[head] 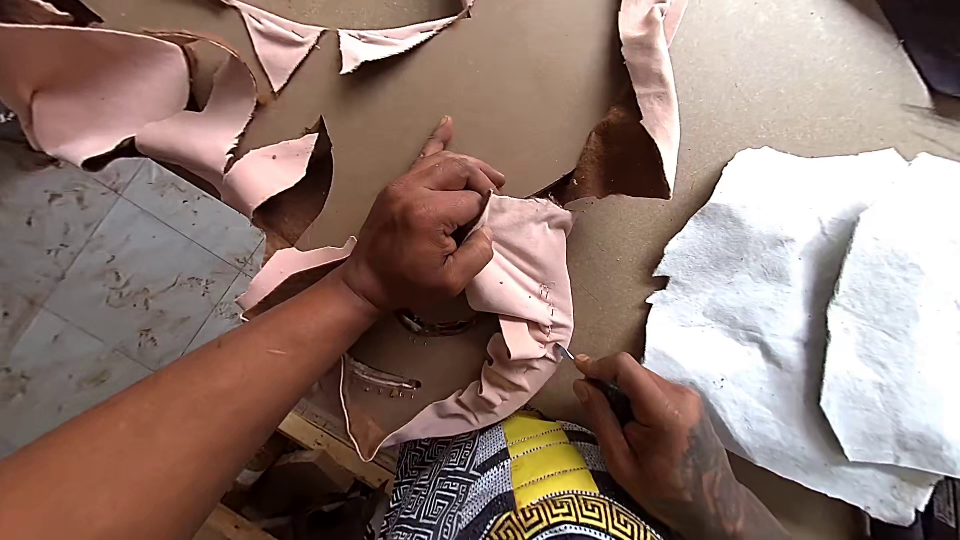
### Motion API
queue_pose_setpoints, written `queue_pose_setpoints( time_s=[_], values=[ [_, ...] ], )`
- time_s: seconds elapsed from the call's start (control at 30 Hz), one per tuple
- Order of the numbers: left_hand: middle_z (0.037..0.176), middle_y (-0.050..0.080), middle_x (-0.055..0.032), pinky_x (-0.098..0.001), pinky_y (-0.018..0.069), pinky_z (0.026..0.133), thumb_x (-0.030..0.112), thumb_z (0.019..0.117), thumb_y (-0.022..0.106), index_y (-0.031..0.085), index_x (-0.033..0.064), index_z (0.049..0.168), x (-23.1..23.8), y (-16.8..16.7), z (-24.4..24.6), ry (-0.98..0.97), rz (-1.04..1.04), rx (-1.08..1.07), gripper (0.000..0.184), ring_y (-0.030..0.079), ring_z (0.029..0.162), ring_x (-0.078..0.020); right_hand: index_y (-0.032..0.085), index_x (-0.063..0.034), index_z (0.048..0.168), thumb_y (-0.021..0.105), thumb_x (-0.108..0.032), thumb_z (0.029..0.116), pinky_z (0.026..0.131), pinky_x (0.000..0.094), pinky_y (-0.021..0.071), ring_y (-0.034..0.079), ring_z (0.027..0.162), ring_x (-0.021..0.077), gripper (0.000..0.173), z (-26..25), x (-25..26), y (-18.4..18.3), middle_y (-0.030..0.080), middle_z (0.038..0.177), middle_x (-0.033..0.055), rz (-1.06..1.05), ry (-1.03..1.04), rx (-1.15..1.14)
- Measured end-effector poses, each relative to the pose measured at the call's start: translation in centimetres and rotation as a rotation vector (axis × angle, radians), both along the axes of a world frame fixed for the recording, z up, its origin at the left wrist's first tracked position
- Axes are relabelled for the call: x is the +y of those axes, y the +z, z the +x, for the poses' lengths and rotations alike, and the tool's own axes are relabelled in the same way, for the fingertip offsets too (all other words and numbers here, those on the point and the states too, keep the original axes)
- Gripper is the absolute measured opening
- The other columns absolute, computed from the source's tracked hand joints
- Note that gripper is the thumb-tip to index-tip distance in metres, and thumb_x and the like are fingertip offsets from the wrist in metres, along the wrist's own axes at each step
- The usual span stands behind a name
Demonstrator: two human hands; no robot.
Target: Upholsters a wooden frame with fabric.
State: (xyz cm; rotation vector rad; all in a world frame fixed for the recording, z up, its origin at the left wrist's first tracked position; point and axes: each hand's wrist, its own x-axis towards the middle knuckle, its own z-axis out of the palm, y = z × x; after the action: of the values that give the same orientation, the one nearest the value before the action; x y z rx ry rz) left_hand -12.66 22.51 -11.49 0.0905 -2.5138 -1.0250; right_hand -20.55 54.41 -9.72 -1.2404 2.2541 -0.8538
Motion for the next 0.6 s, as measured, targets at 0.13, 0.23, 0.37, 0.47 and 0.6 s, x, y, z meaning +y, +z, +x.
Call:
queue_pose_setpoints(
  time_s=[0.13,0.23,0.37,0.47,0.6],
  values=[
    [0.108,0.074,-0.0108,-0.06,0.0245,0.128,0.017,0.0922,0.055,0.068,0.0048,0.073,-0.1,0.1,0.0,-0.007,0.008,-0.005,0.026,0.064,0.126,-0.0259,0.073,-0.0209,0.106,0.059,-0.032,0.1007,0.05,0.0235,0.0497,0.06,0.062,0.0008,0.018,-0.2,-0.8,0.6,0.068,0.08,-0.0087,0.08,0.062,0.059],
    [0.107,0.074,-0.0098,-0.0601,0.0246,0.128,0.018,0.0922,0.056,0.068,0.0055,0.073,-0.1,0.1,0.0,-0.004,0.017,-0.002,0.026,0.064,0.125,-0.0254,0.072,-0.0205,0.103,0.054,-0.031,0.1013,0.044,0.0279,0.0466,0.06,0.056,0.007,0.021,0.1,-1.9,2.0,0.065,0.075,-0.0057,0.186,0.116,0.197],
    [0.108,0.074,-0.0096,-0.0601,0.0223,0.128,0.018,0.0919,0.056,0.069,0.0056,0.074,0.0,-0.1,0.0,0.001,0.035,-0.008,0.026,0.064,0.126,-0.025,0.068,-0.0212,0.111,0.043,-0.036,0.1063,0.042,0.0338,0.0423,0.062,0.055,0.0158,0.029,0.9,-1.9,1.5,0.066,0.078,0.0003,0.314,0.213,0.463],
    [0.108,0.074,-0.0098,-0.0607,0.0215,0.128,0.019,0.0919,0.055,0.068,0.006,0.073,0.0,-0.1,0.0,-0.004,0.046,-0.017,0.026,0.064,0.125,-0.0247,0.068,-0.0154,0.103,0.052,-0.03,0.1008,0.04,0.0296,0.0452,0.059,0.051,0.0109,0.023,1.0,-3.0,2.0,0.065,0.07,-0.0022,0.242,0.127,0.255],
    [0.106,0.074,-0.0091,-0.0623,0.0211,0.128,0.018,0.0918,0.055,0.068,0.0064,0.074,0.1,-0.2,0.0,-0.006,0.061,-0.005,0.025,0.065,0.124,-0.0247,0.067,-0.0171,0.1,0.053,-0.031,0.1001,0.041,0.0283,0.0441,0.056,0.051,0.0073,0.02,-0.4,-2.8,1.8,0.06,0.067,-0.006,0.245,0.171,0.126]
  ],
)
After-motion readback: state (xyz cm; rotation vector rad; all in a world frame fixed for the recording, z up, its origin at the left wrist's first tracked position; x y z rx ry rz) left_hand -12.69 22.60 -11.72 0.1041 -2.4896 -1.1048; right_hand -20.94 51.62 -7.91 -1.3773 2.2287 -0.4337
